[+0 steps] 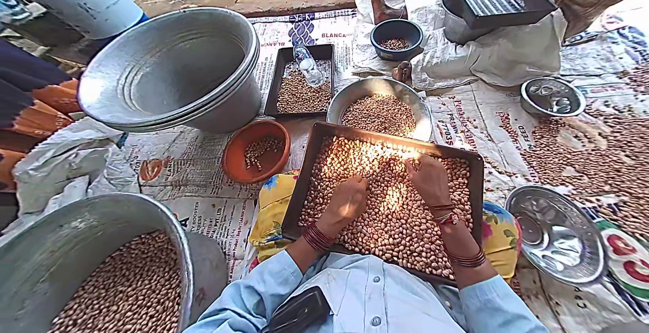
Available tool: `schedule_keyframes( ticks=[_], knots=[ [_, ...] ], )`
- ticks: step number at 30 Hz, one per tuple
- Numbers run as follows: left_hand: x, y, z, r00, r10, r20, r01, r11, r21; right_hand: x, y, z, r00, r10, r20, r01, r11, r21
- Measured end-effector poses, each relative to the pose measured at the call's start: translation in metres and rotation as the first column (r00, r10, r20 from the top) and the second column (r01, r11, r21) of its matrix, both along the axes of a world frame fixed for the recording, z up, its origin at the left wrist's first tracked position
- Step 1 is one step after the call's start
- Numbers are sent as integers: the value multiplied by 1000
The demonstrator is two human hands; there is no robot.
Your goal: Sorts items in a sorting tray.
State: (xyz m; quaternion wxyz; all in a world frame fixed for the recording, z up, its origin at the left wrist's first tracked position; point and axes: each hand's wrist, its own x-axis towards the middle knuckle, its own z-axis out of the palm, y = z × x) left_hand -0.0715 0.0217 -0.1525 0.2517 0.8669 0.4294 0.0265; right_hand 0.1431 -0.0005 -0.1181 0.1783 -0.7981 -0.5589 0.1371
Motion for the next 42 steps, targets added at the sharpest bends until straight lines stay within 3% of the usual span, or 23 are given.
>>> schedule_keyframes(
  ticks=[2, 5, 6, 8, 10, 11, 14, 15, 18, 22, 24, 26, 29, 31, 33, 34, 36, 38, 40, 42],
  knots=[
    [-4, 2, 4, 1000, 15, 25, -13, 996, -92, -1, 5, -2, 997, -20, 70, 19, 1000, 6],
    [-28, 22, 13, 910, 238, 339, -110, 928, -356, 7, 8, -9, 993, -21, 113, 12, 997, 81],
    [-41, 30, 15, 808, 357, 469, -119, 878, -463, 10, 8, -11, 992, -13, 125, 4, 998, 70],
    [-66, 44, 16, 515, 560, 649, -81, 786, -613, 13, 8, -14, 989, 6, 149, -12, 999, 38],
    [-84, 51, 19, 394, 605, 692, -65, 769, -636, 13, 8, -16, 986, 27, 167, -33, 999, 36],
    [-86, 49, 22, 443, 583, 681, -100, 787, -608, 12, 8, -18, 983, 36, 178, -47, 997, 57],
    [-80, 34, 26, 814, 404, 417, -247, 891, -381, 13, 9, -28, 983, 52, 176, -69, 993, 92],
    [-75, 27, 24, 883, 340, 323, -244, 921, -304, 13, 10, -31, 982, 59, 179, -80, 990, 113],
    [-60, 11, 16, 961, 238, 141, -220, 967, -127, 12, 9, -33, 986, 57, 157, -69, 995, 70],
    [-49, 7, 14, 983, 184, -1, -183, 977, -113, 10, 4, -14, 997, 61, 45, -55, 990, -131],
    [-50, 7, 15, 984, 172, 44, -163, 973, -161, 5, -1, -2, 991, 128, -31, -132, 973, -190],
    [-51, 8, 15, 960, 191, 205, -119, 940, -320, -7, -10, 12, 963, 248, -106, -264, 944, -198],
    [-47, 4, 12, 816, 255, 518, 186, 734, -654, -41, -29, 31, 878, 434, -200, -452, 890, -54],
    [-40, -5, 12, 752, 326, 573, 332, 563, -757, -64, -41, 39, 816, 538, -211, -541, 839, 48],
    [-38, -10, 17, 769, 334, 545, 343, 504, -792, -77, -48, 43, 784, 594, -183, -579, 805, 130],
    [-41, -7, 19, 792, 296, 534, 324, 537, -779, -78, -49, 42, 785, 599, -160, -579, 800, 157],
    [-55, 8, 28, 867, 178, 466, 205, 723, -659, -69, -50, 42, 813, 569, -120, -549, 819, 167],
    [-80, 28, 49, 932, 225, 285, -77, 889, -452, -49, -52, 41, 867, 488, -96, -481, 872, 87],
    [-104, 49, 71, 898, 415, 146, -382, 901, -207, -23, -53, 38, 923, 381, -59, -382, 924, 0],
    [-122, 66, 79, 828, 545, 131, -556, 828, 71, 1, -56, 33, 963, 269, -24, -270, 961, -61]
  ],
)
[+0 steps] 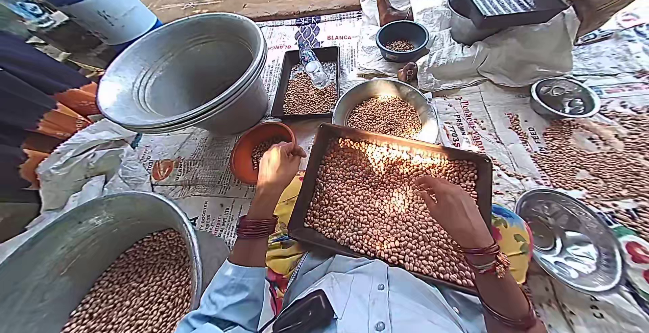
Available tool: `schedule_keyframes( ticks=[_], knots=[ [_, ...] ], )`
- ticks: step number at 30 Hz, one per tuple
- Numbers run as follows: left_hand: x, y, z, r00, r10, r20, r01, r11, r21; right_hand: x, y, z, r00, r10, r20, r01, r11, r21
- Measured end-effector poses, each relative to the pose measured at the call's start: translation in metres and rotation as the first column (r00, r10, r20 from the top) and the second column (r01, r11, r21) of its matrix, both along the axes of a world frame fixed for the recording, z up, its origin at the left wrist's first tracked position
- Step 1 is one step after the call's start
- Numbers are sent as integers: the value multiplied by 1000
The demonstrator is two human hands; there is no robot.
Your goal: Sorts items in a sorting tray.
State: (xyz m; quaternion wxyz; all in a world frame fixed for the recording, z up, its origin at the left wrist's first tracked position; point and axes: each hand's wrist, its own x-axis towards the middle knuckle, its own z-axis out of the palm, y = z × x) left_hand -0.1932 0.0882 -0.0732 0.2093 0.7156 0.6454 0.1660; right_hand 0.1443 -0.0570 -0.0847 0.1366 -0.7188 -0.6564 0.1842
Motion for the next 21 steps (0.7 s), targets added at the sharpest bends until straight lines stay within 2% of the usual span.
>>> schedule_keyframes(
  ticks=[1, 3, 6, 11, 14, 17, 19, 21],
  knots=[
    [-3, 7, -2, 999, 26, -23, -23, 993, 115, 11, -1, 0, 998, -57, 20, 58, 998, -36],
    [8, 15, -5, 1000, -2, 6, 0, 978, 207, 30, -3, 0, 985, -162, 51, 167, 981, -102],
    [48, 18, -15, 992, -119, 28, 114, 983, 145, 50, -3, 6, 951, -299, 83, 309, 939, -150],
    [88, 27, -51, 967, -214, -136, 232, 963, 136, 73, -2, 13, 904, -411, 115, 426, 887, -181],
    [91, 30, -62, 962, -202, -186, 230, 962, 145, 66, 6, 5, 900, -382, 209, 430, 858, -282],
    [92, 30, -64, 962, -195, -191, 225, 963, 148, 28, 21, -12, 880, -317, 353, 439, 826, -353],
    [90, 30, -66, 960, -198, -200, 234, 957, 172, -8, 25, -23, 892, -266, 365, 398, 847, -354],
    [90, 29, -69, 959, -199, -203, 243, 945, 217, -45, 23, -28, 938, -164, 306, 276, 886, -372]
  ],
)
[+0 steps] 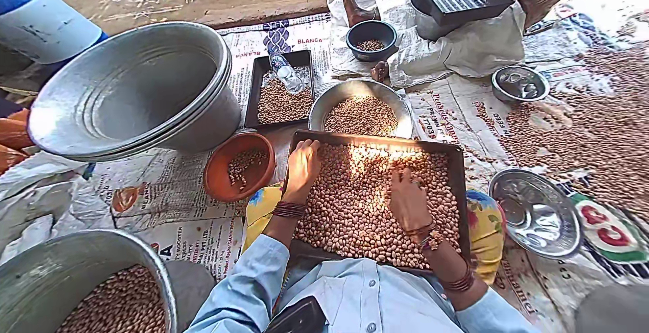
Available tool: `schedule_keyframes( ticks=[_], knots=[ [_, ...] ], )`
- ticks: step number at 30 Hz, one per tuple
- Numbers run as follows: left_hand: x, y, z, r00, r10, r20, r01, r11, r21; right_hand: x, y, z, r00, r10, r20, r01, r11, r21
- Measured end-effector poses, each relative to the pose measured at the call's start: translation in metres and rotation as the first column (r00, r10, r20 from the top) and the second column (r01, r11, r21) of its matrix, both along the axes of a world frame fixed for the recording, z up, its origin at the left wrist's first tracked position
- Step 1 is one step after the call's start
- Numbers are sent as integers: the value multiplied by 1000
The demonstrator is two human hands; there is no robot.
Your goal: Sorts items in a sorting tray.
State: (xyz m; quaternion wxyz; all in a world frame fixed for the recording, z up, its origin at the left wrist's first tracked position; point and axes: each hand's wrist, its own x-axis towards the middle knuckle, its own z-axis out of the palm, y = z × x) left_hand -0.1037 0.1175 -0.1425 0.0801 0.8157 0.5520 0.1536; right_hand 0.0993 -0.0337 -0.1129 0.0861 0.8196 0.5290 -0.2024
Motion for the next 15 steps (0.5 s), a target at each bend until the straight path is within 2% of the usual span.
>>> schedule_keyframes(
  ticks=[2, 4, 6, 7, 8, 10, 12, 13, 14, 15],
  knots=[
    [2, -1, 1, 1000, 8, -7, -8, 1000, 8, -31, -10, -3, 978, 172, -120, -170, 985, 31],
    [4, -2, 5, 1000, 26, -15, -26, 999, -23, -50, -21, 0, 895, 344, -284, -327, 939, 109],
    [4, -3, 10, 998, 43, 37, -39, 995, -95, -44, -26, 3, 788, 423, -449, -366, 906, 212],
    [1, -3, 12, 992, 53, 118, -36, 989, -144, -32, -26, 3, 752, 424, -505, -319, 904, 285],
    [-2, -5, 14, 966, 72, 247, -20, 978, -207, -16, -27, 2, 754, 411, -512, -230, 896, 380],
    [-6, -10, 17, 831, 156, 533, 56, 931, -360, 19, -25, 0, 870, 321, -374, -80, 841, 535],
    [-4, -16, 8, 603, 219, 767, 221, 878, -424, 53, -19, -2, 960, 173, -222, -18, 825, 564],
    [2, -21, 7, 547, 240, 802, 276, 853, -443, 66, -14, -3, 977, 125, -176, -9, 839, 544],
    [10, -26, 7, 558, 229, 798, 315, 831, -459, 75, -9, -5, 982, 104, -156, -8, 856, 517],
    [19, -31, 8, 615, 182, 768, 339, 817, -466, 79, -4, -7, 983, 102, -150, -15, 869, 495]
  ],
)
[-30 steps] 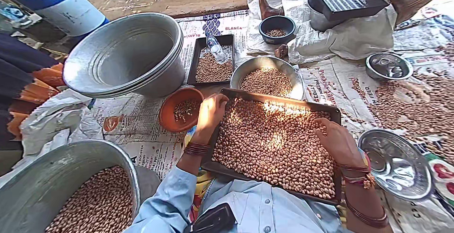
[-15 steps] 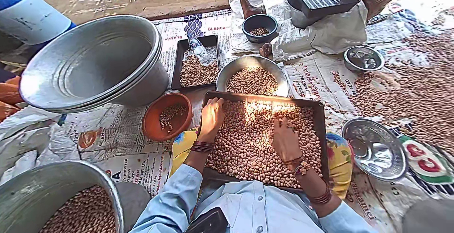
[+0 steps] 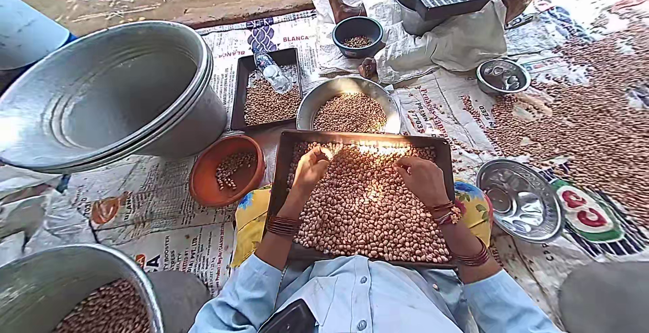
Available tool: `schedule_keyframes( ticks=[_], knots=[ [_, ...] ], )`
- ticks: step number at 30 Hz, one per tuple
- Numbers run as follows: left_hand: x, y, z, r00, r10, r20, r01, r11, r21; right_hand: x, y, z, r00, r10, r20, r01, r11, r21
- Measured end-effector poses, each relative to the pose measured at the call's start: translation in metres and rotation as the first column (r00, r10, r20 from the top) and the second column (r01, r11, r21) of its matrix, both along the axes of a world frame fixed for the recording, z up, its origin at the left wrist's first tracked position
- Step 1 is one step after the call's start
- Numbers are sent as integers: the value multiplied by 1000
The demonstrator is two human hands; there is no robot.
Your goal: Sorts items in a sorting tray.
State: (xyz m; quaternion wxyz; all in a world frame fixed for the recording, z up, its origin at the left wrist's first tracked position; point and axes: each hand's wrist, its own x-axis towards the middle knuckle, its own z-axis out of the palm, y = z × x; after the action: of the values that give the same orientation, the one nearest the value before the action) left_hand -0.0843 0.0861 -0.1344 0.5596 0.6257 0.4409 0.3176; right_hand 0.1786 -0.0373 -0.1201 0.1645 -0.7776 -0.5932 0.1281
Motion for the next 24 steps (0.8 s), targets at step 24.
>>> schedule_keyframes(
  ticks=[24],
  knots=[
    [94, -26, -9, 921, -318, -226, 335, 941, 44, 14, 22, -25, 988, -61, -139, 77, 990, 115]
  ],
)
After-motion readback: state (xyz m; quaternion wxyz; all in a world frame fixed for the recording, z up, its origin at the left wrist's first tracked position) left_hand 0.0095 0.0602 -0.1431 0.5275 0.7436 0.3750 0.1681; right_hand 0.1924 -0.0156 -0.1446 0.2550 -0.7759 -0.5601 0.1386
